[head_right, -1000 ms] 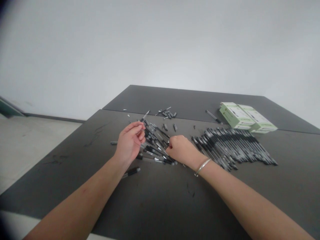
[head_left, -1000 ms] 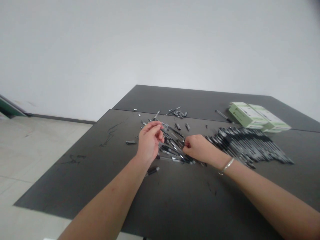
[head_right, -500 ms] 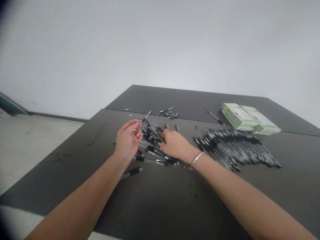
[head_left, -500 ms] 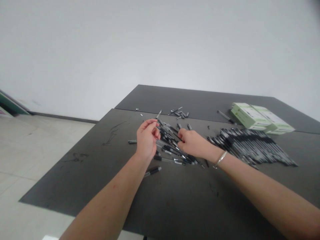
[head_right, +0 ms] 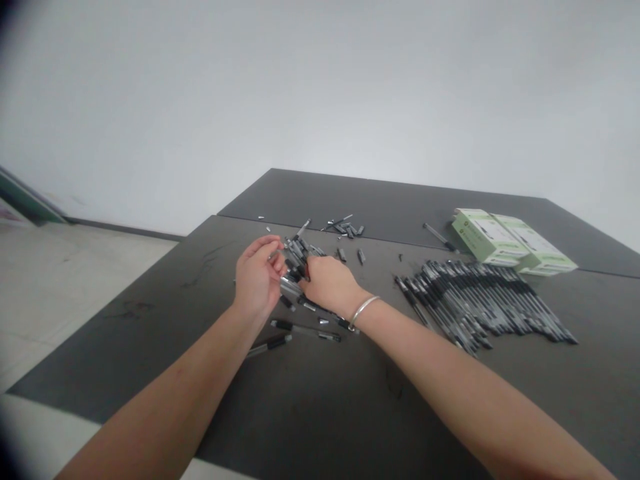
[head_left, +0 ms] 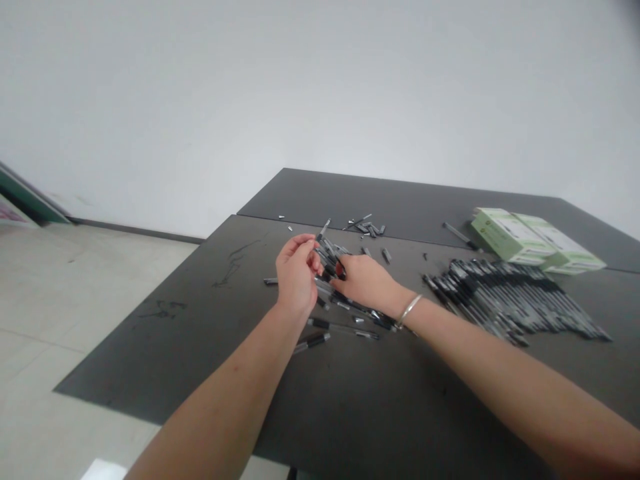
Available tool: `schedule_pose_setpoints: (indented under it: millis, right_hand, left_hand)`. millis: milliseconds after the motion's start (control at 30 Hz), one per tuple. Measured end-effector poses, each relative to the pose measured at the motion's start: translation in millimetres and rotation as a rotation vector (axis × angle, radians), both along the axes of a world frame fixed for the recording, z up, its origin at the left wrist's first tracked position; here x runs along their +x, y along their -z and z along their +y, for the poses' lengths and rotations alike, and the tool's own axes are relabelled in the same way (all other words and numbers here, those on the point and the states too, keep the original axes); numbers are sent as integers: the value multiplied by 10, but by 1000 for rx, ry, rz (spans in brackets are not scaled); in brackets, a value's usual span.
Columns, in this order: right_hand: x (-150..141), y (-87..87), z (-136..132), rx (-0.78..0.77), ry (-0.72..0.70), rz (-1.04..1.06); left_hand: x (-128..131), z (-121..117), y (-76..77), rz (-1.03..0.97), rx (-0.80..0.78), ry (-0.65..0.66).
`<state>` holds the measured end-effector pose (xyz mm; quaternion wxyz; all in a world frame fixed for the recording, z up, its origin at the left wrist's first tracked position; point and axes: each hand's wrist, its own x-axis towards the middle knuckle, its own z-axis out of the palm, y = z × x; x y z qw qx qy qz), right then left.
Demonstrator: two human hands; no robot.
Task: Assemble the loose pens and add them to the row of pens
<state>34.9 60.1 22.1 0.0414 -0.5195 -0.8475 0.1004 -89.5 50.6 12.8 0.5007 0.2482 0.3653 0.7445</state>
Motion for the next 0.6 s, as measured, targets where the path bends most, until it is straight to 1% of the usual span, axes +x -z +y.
schedule_pose_setpoints:
  millis: [167, 300, 500, 600]
  right_hand:
    - [-42, -21, -87, -38, -73, -40]
    - [-60, -20, -113, -56, -42, -85]
    - [-61, 19, -111, -59, -17, -80]
    - [-59, 9, -101, -47, 13, -63]
  left_hand:
    - [2, -2, -7, -14, 3, -10]
    - [4, -4, -2, -1, 4, -11]
    - [11, -6, 4, -2, 15, -12]
    - [12, -5, 2, 12, 14, -16]
